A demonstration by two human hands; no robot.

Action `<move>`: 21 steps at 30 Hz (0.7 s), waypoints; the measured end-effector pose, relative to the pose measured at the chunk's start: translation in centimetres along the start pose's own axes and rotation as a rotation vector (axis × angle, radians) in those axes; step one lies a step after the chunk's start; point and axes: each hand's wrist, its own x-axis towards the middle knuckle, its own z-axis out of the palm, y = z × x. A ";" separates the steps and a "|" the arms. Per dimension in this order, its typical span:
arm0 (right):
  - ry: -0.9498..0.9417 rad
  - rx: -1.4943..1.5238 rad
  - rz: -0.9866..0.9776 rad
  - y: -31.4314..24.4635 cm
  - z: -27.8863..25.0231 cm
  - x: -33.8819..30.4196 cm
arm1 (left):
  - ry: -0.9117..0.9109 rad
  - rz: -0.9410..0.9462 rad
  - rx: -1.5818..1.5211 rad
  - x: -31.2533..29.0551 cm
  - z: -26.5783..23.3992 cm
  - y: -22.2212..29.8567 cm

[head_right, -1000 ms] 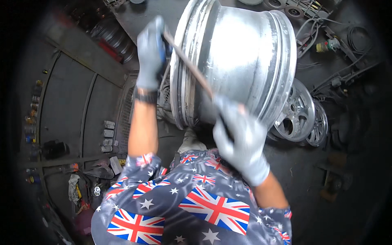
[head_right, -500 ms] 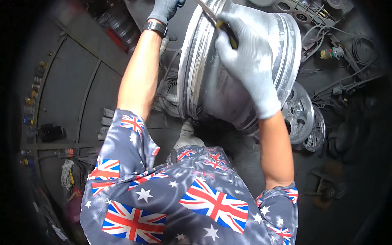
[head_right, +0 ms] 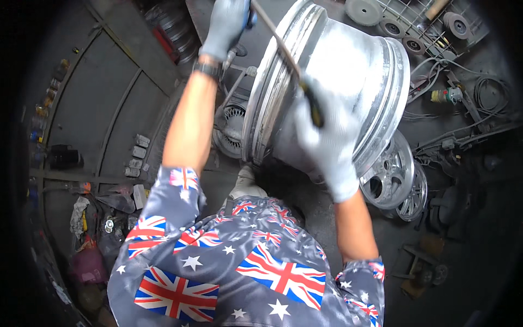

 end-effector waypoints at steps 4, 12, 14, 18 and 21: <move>0.033 0.041 0.055 0.8 0.1 3.1 | -0.030 0.009 -0.082 2.8 1.2 -0.6; -0.099 -0.061 0.103 -3.7 -3.4 -12.0 | -0.094 0.059 -0.150 -12.0 1.3 0.9; -0.116 -0.038 0.108 -2.6 -3.4 -8.8 | -0.106 0.002 -0.176 -10.1 1.3 0.8; -0.039 -0.003 0.022 -1.0 -0.2 1.1 | 0.023 0.016 -0.106 0.3 -0.7 -0.6; -0.002 0.033 0.066 -0.8 -0.2 0.8 | -0.008 -0.013 -0.147 0.6 0.7 0.4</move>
